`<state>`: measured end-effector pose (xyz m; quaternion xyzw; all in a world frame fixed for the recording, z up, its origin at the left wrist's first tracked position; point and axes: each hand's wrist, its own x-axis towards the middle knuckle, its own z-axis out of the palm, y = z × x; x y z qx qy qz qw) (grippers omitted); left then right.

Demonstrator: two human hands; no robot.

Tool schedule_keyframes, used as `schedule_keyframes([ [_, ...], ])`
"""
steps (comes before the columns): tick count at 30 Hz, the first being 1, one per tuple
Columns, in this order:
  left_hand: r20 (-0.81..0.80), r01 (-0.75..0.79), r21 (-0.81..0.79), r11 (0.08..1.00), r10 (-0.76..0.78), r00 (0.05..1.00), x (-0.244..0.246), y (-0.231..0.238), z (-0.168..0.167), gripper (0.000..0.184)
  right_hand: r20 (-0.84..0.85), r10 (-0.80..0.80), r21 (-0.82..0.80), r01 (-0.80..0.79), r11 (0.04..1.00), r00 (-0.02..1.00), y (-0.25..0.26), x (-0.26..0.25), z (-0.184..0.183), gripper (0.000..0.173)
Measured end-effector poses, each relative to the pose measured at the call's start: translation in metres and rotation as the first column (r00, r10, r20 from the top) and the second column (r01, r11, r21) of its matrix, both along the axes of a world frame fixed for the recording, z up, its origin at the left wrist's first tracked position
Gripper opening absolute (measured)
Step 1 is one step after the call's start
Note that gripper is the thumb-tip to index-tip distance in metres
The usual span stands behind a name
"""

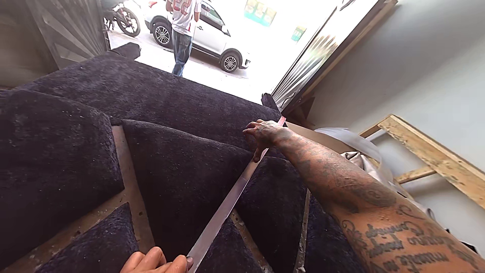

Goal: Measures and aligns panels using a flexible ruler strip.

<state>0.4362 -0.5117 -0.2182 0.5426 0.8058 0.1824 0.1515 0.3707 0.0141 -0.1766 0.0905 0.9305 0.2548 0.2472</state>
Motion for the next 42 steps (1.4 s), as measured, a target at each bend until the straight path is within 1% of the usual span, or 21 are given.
schedule_keyframes([
  [3, 0.078, 0.151, -0.037, 0.988, -0.147, 0.986, -0.013, -0.006, 0.005, 0.031, 0.033, 0.021, 0.006, -0.021, 1.000, 0.999, -0.006, -0.005, 0.001, 0.127],
  [5, 0.059, 0.223, -0.056, 0.973, -0.220, 0.974, -0.015, -0.010, 0.005, 0.039, 0.054, 0.050, 0.018, -0.051, 0.999, 0.997, -0.010, -0.011, 0.000, 0.130],
  [7, 0.014, 0.246, -0.058, 0.968, -0.245, 0.969, -0.015, -0.011, 0.004, 0.041, 0.054, 0.086, 0.030, -0.088, 0.996, 0.995, -0.013, -0.015, -0.002, 0.132],
  [9, -0.025, 0.239, -0.012, 0.971, -0.239, 0.971, -0.015, -0.009, 0.003, 0.037, 0.052, 0.107, 0.037, -0.109, 0.993, 0.993, -0.015, -0.017, 0.002, 0.134],
  [12, -0.139, 0.209, 0.090, 0.974, -0.196, 0.971, -0.019, -0.010, -0.006, 0.027, -0.001, 0.219, 0.001, -0.219, 0.976, 0.976, -0.019, -0.017, 0.004, 0.127],
  [14, -0.198, 0.193, 0.165, 0.967, -0.159, 0.967, -0.021, -0.011, -0.015, 0.026, 0.000, 0.261, 0.004, -0.261, 0.965, 0.965, -0.024, -0.019, 0.004, 0.131],
  [17, -0.164, 0.164, 0.143, 0.976, -0.140, 0.976, -0.023, -0.013, -0.012, 0.026, 0.021, 0.271, 0.020, -0.271, 0.962, 0.962, -0.027, -0.021, 0.005, 0.143],
  [19, -0.146, 0.158, 0.112, 0.981, -0.141, 0.979, -0.022, -0.012, -0.008, 0.028, 0.040, 0.235, 0.021, -0.235, 0.972, 0.971, -0.036, -0.019, 0.008, 0.149],
  [22, -0.141, 0.155, 0.093, 0.983, -0.141, 0.980, -0.022, -0.012, -0.007, 0.028, 0.019, 0.238, 0.005, -0.238, 0.971, 0.971, -0.035, -0.019, 0.006, 0.147],
  [27, -0.189, 0.164, 0.148, 0.975, -0.135, 0.973, -0.023, -0.010, -0.014, 0.025, 0.030, 0.204, 0.036, -0.205, 0.978, 0.979, -0.031, -0.018, 0.005, 0.147],
  [29, -0.191, 0.169, 0.156, 0.973, -0.138, 0.972, -0.025, -0.013, -0.016, 0.026, -0.006, 0.235, 0.014, -0.235, 0.972, 0.972, -0.027, -0.019, 0.001, 0.131],
  [30, -0.178, 0.175, 0.144, 0.974, -0.148, 0.973, -0.026, -0.014, -0.015, 0.027, -0.036, 0.244, 0.011, -0.244, 0.970, 0.969, -0.025, -0.019, -0.001, 0.119],
  [31, -0.142, 0.184, 0.116, 0.976, -0.167, 0.976, -0.028, -0.014, -0.011, 0.029, -0.055, 0.243, 0.012, -0.242, 0.970, 0.969, -0.025, -0.018, 0.000, 0.113],
  [33, -0.040, 0.212, 0.044, 0.976, -0.211, 0.977, -0.031, -0.013, -0.002, 0.031, -0.049, 0.220, 0.029, -0.219, 0.975, 0.974, -0.024, -0.017, 0.001, 0.112],
  [35, 0.009, 0.234, 0.028, 0.972, -0.235, 0.972, -0.033, -0.011, 0.001, 0.030, -0.014, 0.180, 0.044, -0.180, 0.983, 0.983, -0.025, -0.016, 0.003, 0.110],
  [36, 0.014, 0.229, 0.038, 0.973, -0.230, 0.973, -0.033, -0.011, 0.001, 0.029, -0.004, 0.155, 0.045, -0.155, 0.987, 0.988, -0.027, -0.014, 0.004, 0.101],
  [37, 0.001, 0.212, 0.055, 0.976, -0.213, 0.977, -0.032, -0.011, -0.001, 0.028, 0.010, 0.111, 0.045, -0.112, 0.993, 0.994, -0.033, -0.012, 0.006, 0.086],
  [38, -0.024, 0.187, 0.080, 0.979, -0.186, 0.982, -0.031, -0.011, -0.003, 0.027, 0.018, 0.056, 0.039, -0.057, 0.998, 0.998, -0.041, -0.010, 0.009, 0.063],
  [39, -0.051, 0.155, 0.107, 0.982, -0.150, 0.987, -0.029, -0.011, -0.004, 0.026, 0.042, -0.015, 0.037, 0.013, 0.999, 0.999, -0.050, -0.006, 0.013, 0.048],
  [40, -0.073, 0.116, 0.127, 0.985, -0.107, 0.992, -0.026, -0.010, -0.005, 0.024, 0.076, -0.079, 0.034, 0.077, 0.996, 0.994, -0.057, 0.000, 0.016, 0.037],
  [42, -0.089, 0.035, 0.161, 0.986, -0.021, 0.996, -0.015, -0.003, -0.002, 0.019, 0.120, -0.110, -0.002, 0.111, 0.994, 0.987, -0.068, 0.019, 0.023, 0.030],
])
